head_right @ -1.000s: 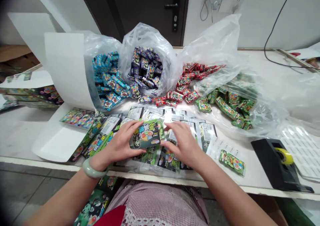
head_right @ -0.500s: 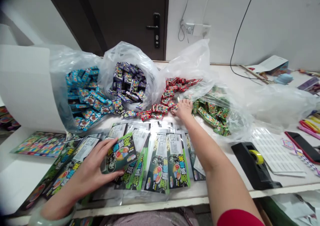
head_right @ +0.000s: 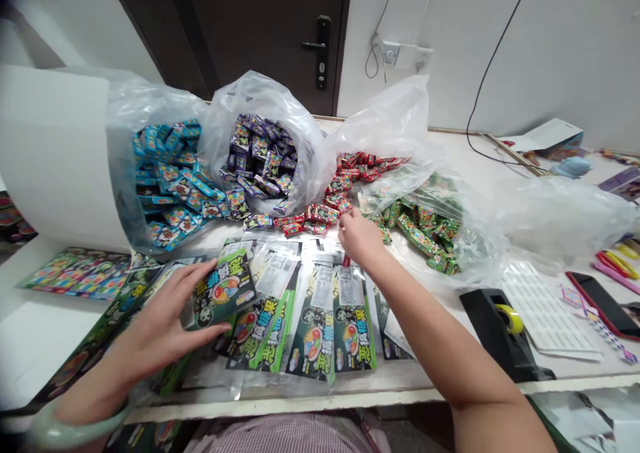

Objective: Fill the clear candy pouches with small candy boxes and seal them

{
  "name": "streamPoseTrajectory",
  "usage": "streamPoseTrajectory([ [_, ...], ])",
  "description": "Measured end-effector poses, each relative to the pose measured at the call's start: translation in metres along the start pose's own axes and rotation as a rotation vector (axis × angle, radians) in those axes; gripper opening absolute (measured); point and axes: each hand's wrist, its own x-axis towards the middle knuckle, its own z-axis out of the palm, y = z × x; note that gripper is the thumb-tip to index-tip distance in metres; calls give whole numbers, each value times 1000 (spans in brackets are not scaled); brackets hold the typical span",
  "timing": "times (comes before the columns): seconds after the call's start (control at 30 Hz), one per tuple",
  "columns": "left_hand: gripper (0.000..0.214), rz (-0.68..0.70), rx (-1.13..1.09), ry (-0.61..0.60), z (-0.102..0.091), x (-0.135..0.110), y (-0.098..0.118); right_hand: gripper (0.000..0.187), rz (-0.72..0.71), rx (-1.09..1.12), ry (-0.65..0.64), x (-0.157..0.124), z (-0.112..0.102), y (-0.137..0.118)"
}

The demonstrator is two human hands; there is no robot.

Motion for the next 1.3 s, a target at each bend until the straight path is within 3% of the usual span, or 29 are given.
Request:
streamPoseTrajectory([
  [0.1, 89, 23, -1, -28, 2, 3, 7, 32, -41, 150, -201, -12, 0, -18],
  [0.23, 88, 30, 8, -27, 0, -3, 9, 30, -160, 368, -311, -27, -9, -5],
  [0.37, 86, 29, 4, -24, -2, -11, 6, 82, -440, 277, -439, -58, -5, 16],
  [0.4, 87, 31, -2, -40, -1, -11, 6, 88, -473, 242, -463, -66, -1, 17],
  [0.47, 88, 34, -12, -77, 1, -11, 9, 84, -502, 242, -438, -78, 4, 13],
  [0.53, 90, 41, -5, -77, 3, -9, 12, 76, -510, 328, -299, -83, 1, 3],
  [0.63, 93, 68, 34, -21, 5, -2, 19, 77, -526, 422, -23, -86, -20, -16],
  [0.7, 96, 103, 42, -14, 6, 4, 25, 79, -576, 370, 50, -87, -35, -30],
  [0.9, 99, 169, 9, -55, 9, 14, 33, 75, -624, 127, -58, -88, -50, -51],
  [1.07, 98, 152, -46, -96, 9, 9, 32, 72, -595, 140, 67, -85, -54, -49],
  [1.3, 101, 145, -78, -81, 13, 7, 31, 66, -711, 116, -119, -89, -56, -55],
])
